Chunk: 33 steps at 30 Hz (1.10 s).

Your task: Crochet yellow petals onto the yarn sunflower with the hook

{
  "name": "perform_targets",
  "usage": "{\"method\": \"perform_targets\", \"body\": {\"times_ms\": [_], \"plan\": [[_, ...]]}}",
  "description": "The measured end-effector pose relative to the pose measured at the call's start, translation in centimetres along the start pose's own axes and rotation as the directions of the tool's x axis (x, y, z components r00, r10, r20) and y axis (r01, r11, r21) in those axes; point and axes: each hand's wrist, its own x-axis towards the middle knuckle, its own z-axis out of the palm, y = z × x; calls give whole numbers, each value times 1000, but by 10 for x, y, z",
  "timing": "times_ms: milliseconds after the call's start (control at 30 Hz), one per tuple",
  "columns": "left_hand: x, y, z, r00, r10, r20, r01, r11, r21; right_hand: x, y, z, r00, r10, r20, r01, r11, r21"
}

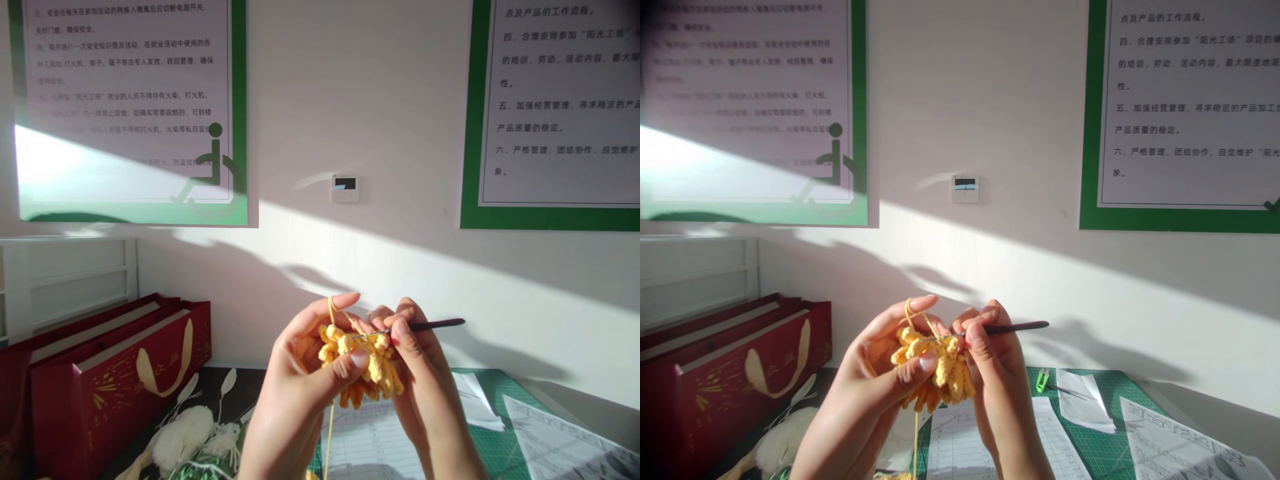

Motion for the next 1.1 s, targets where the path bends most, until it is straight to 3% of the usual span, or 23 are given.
{"method": "perform_targets", "body": {"times_ms": [133,300,467,667,967,1100], "plan": [[0,0,1,1000,-16,-24,16,1000,-13,-4,1,1,1000,-9,4,9,1000,-1],[-1,-2,3,995,-13,-99,12,1000,-12,-7,7,0,983,-186,-10,183,977,-108],[-2,-2,8,993,-16,-118,12,999,-34,-9,9,4,962,-271,22,271,948,-168],[-3,1,6,997,-68,-40,66,997,-45,-6,5,10,968,-252,0,250,961,-121],[-2,3,0,986,-152,69,156,986,-61,-1,-5,7,992,-126,21,127,991,-44],[-2,3,-3,981,-160,113,167,985,-53,-1,-8,5,987,-160,24,162,984,-77]]}}
